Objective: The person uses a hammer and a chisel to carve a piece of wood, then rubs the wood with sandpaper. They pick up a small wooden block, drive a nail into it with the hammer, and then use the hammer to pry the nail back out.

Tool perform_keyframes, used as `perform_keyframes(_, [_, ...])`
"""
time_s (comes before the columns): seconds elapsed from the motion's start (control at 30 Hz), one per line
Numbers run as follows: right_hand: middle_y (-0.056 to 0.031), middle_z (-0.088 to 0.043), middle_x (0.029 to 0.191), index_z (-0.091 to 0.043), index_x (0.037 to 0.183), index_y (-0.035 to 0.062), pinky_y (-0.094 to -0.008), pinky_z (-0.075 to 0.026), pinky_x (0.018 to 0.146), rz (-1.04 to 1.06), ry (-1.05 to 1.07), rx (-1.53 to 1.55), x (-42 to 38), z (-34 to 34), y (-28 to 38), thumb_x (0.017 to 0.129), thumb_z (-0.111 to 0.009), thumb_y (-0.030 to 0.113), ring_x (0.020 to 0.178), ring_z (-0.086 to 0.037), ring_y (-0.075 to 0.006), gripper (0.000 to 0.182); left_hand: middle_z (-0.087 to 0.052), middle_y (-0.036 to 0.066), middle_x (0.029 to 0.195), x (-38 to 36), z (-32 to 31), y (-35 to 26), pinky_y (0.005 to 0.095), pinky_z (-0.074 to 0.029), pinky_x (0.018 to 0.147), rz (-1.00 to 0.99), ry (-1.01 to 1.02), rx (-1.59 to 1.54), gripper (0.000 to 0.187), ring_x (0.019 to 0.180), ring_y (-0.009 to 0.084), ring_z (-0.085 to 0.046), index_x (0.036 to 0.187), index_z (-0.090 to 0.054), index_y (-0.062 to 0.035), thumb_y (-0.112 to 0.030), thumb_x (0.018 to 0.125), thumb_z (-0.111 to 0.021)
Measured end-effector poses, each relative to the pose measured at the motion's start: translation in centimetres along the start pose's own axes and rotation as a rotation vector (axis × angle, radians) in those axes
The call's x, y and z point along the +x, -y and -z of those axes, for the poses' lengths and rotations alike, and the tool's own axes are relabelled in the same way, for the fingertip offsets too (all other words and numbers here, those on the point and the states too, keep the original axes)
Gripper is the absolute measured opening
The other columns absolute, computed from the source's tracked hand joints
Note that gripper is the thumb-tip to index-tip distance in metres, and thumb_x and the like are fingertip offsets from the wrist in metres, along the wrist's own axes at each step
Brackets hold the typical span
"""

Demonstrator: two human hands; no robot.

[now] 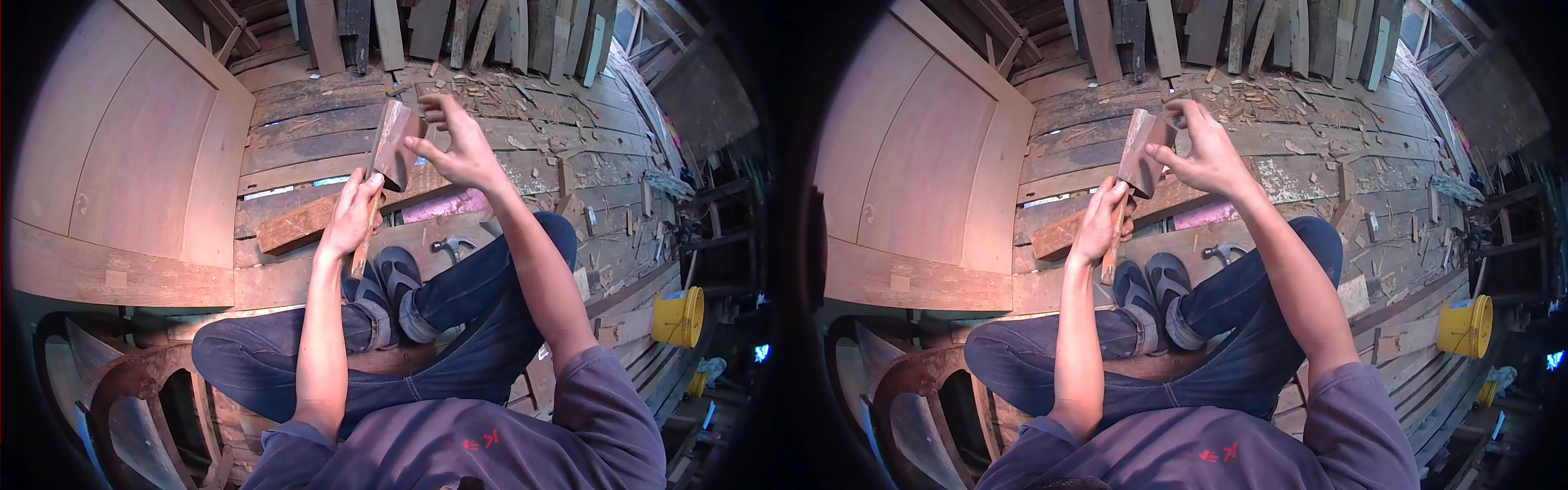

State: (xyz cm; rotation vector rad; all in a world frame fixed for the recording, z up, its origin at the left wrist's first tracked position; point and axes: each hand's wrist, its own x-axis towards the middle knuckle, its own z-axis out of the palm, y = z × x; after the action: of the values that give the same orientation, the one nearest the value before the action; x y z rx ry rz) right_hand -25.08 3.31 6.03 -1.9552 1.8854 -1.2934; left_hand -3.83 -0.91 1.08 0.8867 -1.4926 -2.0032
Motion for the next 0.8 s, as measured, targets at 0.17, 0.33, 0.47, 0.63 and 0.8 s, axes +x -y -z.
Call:
perform_keyframes(0.17, [-0.0127, -0.068, 0.082, -0.065, 0.096, -0.0036, -0.0325, -0.053, 0.076, -0.235, 0.152, 0.112, 0.5, 1.2, -0.2, 0.08, -0.078, 0.037, 0.081, -0.066, -0.0174, 0.046, -0.045, -0.001, 0.077, -0.1, 0.1, 0.1, 0.0219, -0.036, 0.05, 0.027, 0.059, 0.046, 0.031, 0.057, 0.007, -0.044, 0.105, -0.048, -0.0117, -0.042, 0.098, -0.05])
perform_keyframes(0.33, [-0.0004, -0.063, 0.069, -0.07, 0.084, -0.0015, -0.0269, -0.047, 0.062, -0.361, 0.29, 0.488, 0.0, 1.5, 0.0, 0.081, -0.079, 0.031, 0.068, -0.058, -0.0067, 0.034, -0.047, -0.002, 0.083, -0.7, -0.4, -0.5, 0.0214, -0.038, 0.057, -0.024, 0.098, 0.19, 0.035, 0.067, 0.0061, -0.044, 0.114, -0.051, -0.0092, -0.04, 0.098, -0.051])
perform_keyframes(0.47, [0.0033, -0.061, 0.068, -0.072, 0.084, 0.0004, -0.0247, -0.041, 0.056, -0.37, 0.447, 0.444, 0.1, 2.5, -1.2, 0.082, -0.079, 0.029, 0.063, -0.051, -0.0037, 0.03, -0.047, -0.001, 0.089, -1.0, 0.2, -1.1, 0.0228, -0.039, 0.062, 0.003, 0.142, 0.254, 0.039, 0.071, 0.0066, -0.043, 0.121, -0.05, -0.0083, -0.037, 0.096, -0.054])
perform_keyframes(0.63, [0.005, -0.063, 0.07, -0.073, 0.085, 0.002, -0.0206, -0.041, 0.057, -0.381, 0.478, 0.517, 0.0, 1.8, -1.1, 0.085, -0.077, 0.02, 0.063, -0.051, -0.0009, 0.018, -0.058, 0.013, 0.117, -0.9, 1.0, 0.6, 0.0355, -0.047, 0.086, -0.226, 0.013, 0.558, 0.057, 0.102, 0.0232, -0.058, 0.133, -0.046, -0.0027, -0.028, 0.085, -0.063])
perform_keyframes(0.8, [0.0016, -0.067, 0.072, -0.071, 0.088, -0.0005, -0.0262, -0.046, 0.06, -0.213, 0.345, 0.307, -0.3, 0.9, -0.1, 0.085, -0.074, 0.018, 0.065, -0.056, -0.0055, 0.019, -0.055, 0.033, 0.126, 0.8, 0.5, 3.0, 0.0416, -0.044, 0.101, -0.142, -0.161, 0.753, 0.075, 0.121, 0.04, -0.056, 0.137, -0.038, 0.0095, -0.024, 0.076, -0.065])
